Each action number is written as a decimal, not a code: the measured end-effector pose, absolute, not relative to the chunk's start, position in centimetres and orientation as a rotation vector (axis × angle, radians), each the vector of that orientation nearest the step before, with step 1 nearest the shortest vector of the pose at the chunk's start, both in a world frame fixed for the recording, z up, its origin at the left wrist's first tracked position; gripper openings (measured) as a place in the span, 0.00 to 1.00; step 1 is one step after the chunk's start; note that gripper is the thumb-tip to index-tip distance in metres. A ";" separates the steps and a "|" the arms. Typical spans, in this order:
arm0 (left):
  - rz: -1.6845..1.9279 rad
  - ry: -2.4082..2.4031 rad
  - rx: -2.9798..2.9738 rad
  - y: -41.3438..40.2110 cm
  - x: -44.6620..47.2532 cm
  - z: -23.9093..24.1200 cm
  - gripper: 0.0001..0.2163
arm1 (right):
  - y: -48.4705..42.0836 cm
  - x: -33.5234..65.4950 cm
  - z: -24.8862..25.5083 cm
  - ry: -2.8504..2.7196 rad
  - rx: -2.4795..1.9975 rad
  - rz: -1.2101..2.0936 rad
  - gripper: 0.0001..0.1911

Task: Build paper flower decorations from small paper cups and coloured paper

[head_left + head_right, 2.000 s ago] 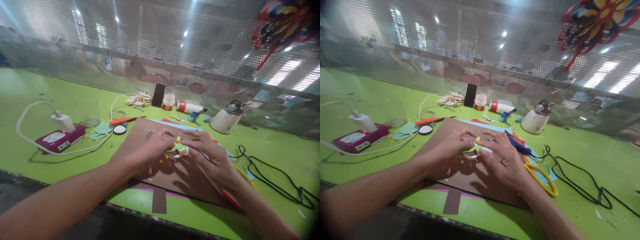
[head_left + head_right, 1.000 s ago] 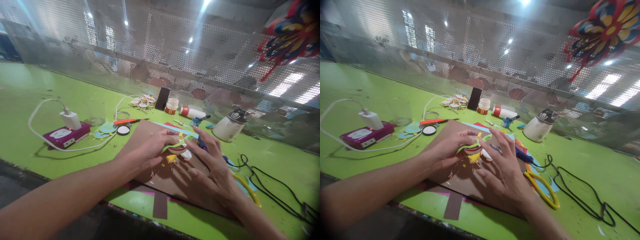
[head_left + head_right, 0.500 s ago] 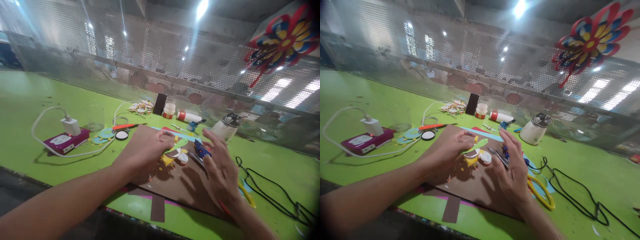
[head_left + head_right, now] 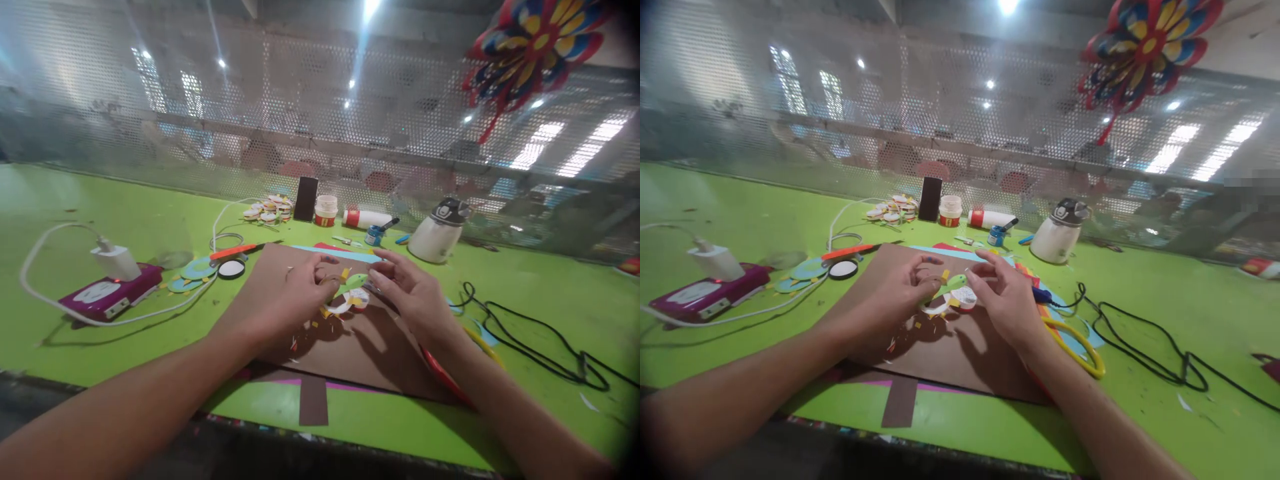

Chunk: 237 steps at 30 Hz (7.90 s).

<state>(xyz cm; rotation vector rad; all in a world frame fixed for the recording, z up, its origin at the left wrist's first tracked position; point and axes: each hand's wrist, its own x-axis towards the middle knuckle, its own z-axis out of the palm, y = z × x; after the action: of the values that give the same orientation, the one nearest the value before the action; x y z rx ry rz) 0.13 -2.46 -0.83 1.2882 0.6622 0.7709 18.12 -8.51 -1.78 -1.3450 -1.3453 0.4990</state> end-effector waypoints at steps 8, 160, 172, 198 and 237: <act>0.513 0.654 1.462 -1.8 0.1 -1.8 0.18 | -8.4 18.0 -2.2 -1.487 -1.443 0.711 0.32; 0.751 0.614 0.996 0.8 1.4 -4.5 0.14 | -6.6 20.5 -4.0 -1.590 -1.643 0.066 0.25; 0.703 0.635 0.976 0.8 1.3 -4.2 0.17 | -7.0 20.6 -3.0 -1.640 -1.613 0.046 0.12; 0.639 0.716 1.001 0.3 1.0 -3.2 0.14 | -6.7 24.1 -1.7 -1.369 -1.702 0.027 0.15; 0.586 0.746 1.034 0.5 0.6 -2.8 0.12 | -7.6 30.3 -1.0 -1.469 -1.886 0.413 0.21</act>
<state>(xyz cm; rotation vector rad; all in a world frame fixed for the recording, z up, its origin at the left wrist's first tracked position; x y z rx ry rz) 0.64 0.48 -2.77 1.0339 0.7460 0.5860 30.31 -7.56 -0.96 -1.8856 -1.4692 0.4128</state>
